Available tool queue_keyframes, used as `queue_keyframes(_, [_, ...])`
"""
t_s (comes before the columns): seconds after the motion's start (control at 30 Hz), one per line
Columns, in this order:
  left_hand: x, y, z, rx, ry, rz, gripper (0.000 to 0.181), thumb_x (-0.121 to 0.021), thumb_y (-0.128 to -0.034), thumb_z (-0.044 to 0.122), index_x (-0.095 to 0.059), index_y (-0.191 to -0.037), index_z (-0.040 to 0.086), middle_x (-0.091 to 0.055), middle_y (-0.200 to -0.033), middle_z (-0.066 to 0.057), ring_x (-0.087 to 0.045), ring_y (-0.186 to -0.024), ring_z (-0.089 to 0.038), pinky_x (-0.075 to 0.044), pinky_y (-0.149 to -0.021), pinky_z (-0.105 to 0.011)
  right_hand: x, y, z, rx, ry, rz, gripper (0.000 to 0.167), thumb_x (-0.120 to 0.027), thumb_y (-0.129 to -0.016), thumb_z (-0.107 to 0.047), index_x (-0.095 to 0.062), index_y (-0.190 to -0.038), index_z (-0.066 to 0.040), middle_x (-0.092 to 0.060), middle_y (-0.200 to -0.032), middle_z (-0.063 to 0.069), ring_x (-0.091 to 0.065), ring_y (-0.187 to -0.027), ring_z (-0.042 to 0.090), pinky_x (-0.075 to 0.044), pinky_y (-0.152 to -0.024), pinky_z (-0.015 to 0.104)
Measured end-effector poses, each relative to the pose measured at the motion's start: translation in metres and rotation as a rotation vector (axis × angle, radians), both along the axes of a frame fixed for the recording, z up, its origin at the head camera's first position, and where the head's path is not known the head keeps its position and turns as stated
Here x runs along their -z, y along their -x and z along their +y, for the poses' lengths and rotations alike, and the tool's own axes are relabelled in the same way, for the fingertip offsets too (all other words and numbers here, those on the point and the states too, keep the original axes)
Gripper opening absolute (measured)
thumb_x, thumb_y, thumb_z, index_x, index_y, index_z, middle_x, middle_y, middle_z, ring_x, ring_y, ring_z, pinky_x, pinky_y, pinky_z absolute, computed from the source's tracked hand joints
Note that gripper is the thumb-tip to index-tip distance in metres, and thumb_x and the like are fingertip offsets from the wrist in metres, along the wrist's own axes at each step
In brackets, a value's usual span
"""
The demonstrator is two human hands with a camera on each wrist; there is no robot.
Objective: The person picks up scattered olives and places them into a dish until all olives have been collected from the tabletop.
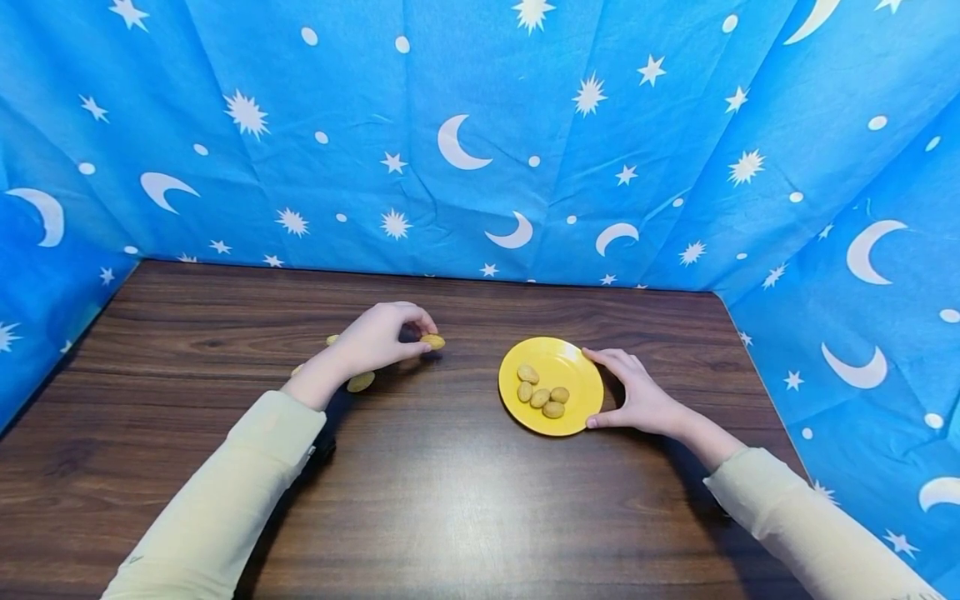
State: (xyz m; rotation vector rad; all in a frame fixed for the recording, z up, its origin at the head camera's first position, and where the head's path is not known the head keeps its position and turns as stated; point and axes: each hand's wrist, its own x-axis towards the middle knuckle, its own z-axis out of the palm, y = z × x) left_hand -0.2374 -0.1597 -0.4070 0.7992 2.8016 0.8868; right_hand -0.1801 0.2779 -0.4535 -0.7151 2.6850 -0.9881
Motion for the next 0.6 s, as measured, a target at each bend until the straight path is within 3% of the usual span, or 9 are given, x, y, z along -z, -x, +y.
queue_keyframes(0.6, [0.002,0.002,0.066,0.12,-0.033,-0.014,0.015,-0.079,-0.0969,0.02,-0.076,-0.111,0.014,-0.076,-0.109,-0.002,-0.071,-0.103,-0.019,-0.059,-0.098,-0.041,-0.002,-0.001,0.0,-0.003,0.002,0.001,0.103,-0.095,-0.079,-0.03,-0.039,-0.163,-0.008,-0.044,-0.157,0.022,-0.035,-0.144,0.044,-0.033,-0.116,0.074])
